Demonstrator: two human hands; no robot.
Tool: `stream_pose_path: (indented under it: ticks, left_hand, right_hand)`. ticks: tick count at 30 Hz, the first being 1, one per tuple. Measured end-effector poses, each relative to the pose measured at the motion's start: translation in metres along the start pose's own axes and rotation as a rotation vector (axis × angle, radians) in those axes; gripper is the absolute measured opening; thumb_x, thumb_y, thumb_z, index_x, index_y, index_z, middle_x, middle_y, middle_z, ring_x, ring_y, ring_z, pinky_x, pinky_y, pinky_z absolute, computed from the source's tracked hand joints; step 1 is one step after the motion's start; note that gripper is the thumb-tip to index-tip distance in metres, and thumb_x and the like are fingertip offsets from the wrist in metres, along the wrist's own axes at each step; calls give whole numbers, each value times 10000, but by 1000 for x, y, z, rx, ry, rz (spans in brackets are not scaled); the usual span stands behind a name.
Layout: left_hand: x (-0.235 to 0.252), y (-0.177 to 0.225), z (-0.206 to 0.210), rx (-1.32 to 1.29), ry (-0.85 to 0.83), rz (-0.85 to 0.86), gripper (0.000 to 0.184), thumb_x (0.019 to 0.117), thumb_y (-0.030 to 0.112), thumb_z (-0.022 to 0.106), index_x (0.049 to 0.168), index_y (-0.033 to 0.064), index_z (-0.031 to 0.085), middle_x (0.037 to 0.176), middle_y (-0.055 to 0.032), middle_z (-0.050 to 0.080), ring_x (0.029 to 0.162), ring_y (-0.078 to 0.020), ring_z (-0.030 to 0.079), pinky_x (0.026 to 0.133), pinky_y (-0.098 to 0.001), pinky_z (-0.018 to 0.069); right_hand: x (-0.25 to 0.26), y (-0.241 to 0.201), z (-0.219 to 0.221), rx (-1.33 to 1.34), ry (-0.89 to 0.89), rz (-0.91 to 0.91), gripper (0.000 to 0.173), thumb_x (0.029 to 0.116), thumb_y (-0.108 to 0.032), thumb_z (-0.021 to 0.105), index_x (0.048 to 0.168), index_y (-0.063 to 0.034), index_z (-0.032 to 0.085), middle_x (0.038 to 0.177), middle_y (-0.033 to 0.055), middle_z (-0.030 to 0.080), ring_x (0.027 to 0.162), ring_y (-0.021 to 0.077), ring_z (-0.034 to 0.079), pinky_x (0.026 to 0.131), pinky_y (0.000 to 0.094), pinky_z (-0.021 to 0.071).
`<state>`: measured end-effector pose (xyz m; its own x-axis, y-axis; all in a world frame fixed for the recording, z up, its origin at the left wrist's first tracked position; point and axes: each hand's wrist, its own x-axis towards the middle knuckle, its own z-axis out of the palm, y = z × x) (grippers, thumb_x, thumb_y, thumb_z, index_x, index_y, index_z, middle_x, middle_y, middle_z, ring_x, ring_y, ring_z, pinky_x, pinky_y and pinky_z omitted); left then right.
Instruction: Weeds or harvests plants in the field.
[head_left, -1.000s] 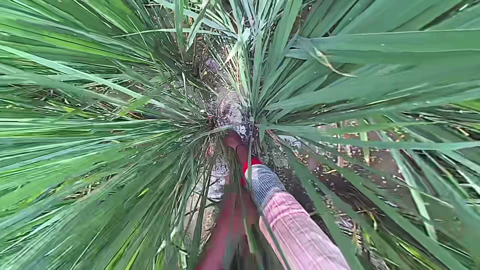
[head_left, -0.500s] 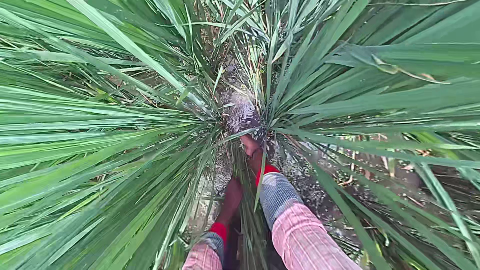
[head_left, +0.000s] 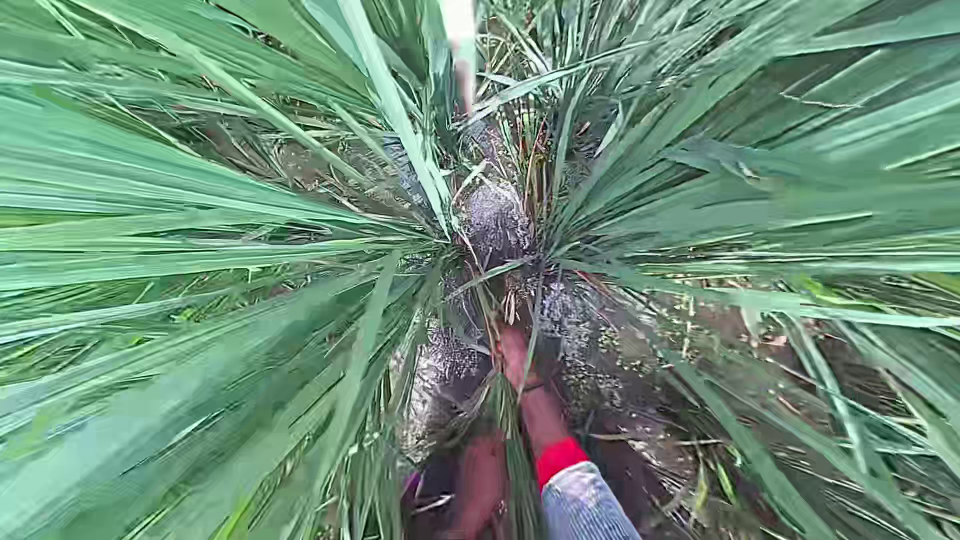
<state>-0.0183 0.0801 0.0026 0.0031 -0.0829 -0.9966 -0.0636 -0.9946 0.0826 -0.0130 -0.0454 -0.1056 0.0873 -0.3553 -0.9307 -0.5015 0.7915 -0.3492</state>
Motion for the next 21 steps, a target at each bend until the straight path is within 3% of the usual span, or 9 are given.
stream_pose_path:
  ticks: [1,3,5,8,11,13,16,19,21]
  left_hand:
    - [2,0,-3,-28,-9,57,464,1129,237,335,1430,-78,492,1283,-330,611,1207,-454,603,1043,-584,451]
    - [0,9,-17,79,5,117,497,1111,273,412,1521,-8,410,1433,-275,538,1317,-407,548,1101,-559,428]
    - [-23,33,-32,277,8,161,550,1092,253,455,1581,28,340,1591,-245,381,1474,-395,377,1207,-539,301]
    - [-93,69,-44,348,141,361,418,1071,116,432,1464,10,526,1511,-220,502,1430,-374,451,1196,-518,334]
    - [-174,110,-58,92,787,935,323,946,-61,505,1212,-73,687,1337,-241,644,1304,-410,583,1105,-485,457]
    - [-216,152,-91,119,1124,1150,452,864,-74,521,1302,-93,632,1398,-256,605,1353,-456,529,1139,-533,403]
    - [-284,199,-129,254,871,993,530,1029,41,444,1553,-14,392,1609,-217,382,1547,-373,255,1257,-583,90]
    - [-327,215,-104,184,567,1047,553,1044,6,424,1583,-27,306,1648,-217,303,1544,-331,279,1265,-485,187]
    - [-348,220,-82,149,520,1099,612,1001,-66,444,1586,-51,267,1670,-233,227,1554,-352,242,1254,-471,222]
  right_hand:
    - [2,-12,-11,47,2,-40,275,1090,-230,502,1043,25,593,636,-22,449,481,26,392,464,187,360]
    - [12,-45,-33,57,-29,-135,265,1089,-271,501,954,-50,559,545,-84,345,410,10,306,410,173,301]
    - [14,-85,-54,-103,10,-211,284,1079,-300,525,1075,-20,572,649,-39,371,498,64,341,492,234,341]
    - [-30,-154,-74,-294,62,-416,322,1072,-240,544,1256,24,559,760,43,474,584,109,420,574,292,408]
    - [-117,-219,-98,-322,38,-580,332,1070,-208,525,1328,1,550,743,7,478,562,64,412,556,252,392]
    - [-190,-247,-114,-270,-57,-649,278,1079,-180,486,1274,3,561,669,-69,459,509,5,434,512,174,414]
    - [-284,-275,-126,-77,-184,-774,259,1079,-113,366,1208,3,558,728,-95,561,547,-18,510,537,139,466]
    - [-349,-294,-135,48,-181,-787,335,1118,-146,291,1257,-13,565,1050,-18,705,864,11,665,769,173,559]
    - [-377,-302,-136,98,-191,-792,322,1111,-116,306,1176,-8,602,1074,21,731,971,55,688,864,208,566]
